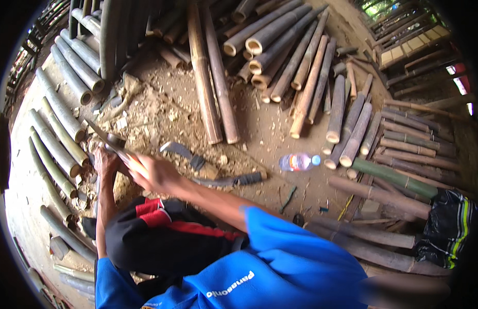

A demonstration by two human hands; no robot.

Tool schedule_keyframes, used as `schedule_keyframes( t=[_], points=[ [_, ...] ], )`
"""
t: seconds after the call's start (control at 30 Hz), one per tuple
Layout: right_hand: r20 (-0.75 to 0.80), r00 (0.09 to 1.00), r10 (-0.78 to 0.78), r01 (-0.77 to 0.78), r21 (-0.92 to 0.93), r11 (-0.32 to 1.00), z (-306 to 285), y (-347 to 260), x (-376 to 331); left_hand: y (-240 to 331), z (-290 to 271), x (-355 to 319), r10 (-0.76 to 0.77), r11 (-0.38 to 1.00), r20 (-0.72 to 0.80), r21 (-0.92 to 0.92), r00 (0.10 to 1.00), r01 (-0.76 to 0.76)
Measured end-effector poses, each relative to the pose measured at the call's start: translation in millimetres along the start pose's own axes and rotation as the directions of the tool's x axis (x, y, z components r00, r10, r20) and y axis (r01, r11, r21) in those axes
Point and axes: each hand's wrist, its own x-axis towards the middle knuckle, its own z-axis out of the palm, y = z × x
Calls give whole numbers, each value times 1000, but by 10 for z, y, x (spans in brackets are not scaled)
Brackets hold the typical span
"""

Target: The person saws through bamboo poles and uses a knife to carve or mark details on them while surrounded by wood shavings.

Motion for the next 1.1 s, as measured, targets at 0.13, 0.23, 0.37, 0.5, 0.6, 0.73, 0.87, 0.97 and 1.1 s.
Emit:
schedule_keyframes(
  t=[0.13,0.23,0.37,0.5,0.6,0.73,0.87,0.97,1.1],
  points=[
    [-81,992,-97,91,-64,994,-771,-228,-1149,25,-57,-98,129,991,-103,33,986,-126],
    [-52,990,-133,128,-87,988,-445,26,-706,-250,172,101,237,972,-189,54,953,-230],
    [49,978,203,-199,-80,977,125,-55,398,-89,345,79,198,980,-111,-14,974,-201],
    [-16,1000,17,-17,-13,1000,-141,10,-280,156,22,-40,68,996,-77,-44,995,-71],
    [-131,979,-158,145,-105,984,-815,-295,-1206,156,-170,-137,123,992,-120,-1,985,-124],
    [53,998,23,-22,-17,1000,-391,-29,-571,-286,-41,108,193,980,-273,15,942,-197],
    [-169,986,10,-18,-46,999,233,154,160,12,301,15,141,989,-136,-13,981,-144],
    [-26,1000,-18,17,-61,998,23,45,-75,-150,176,39,134,991,-182,21,974,-132],
    [18,999,31,-30,-32,999,-919,-274,-1360,139,-111,-181,120,993,-108,-4,987,-121]
  ],
)
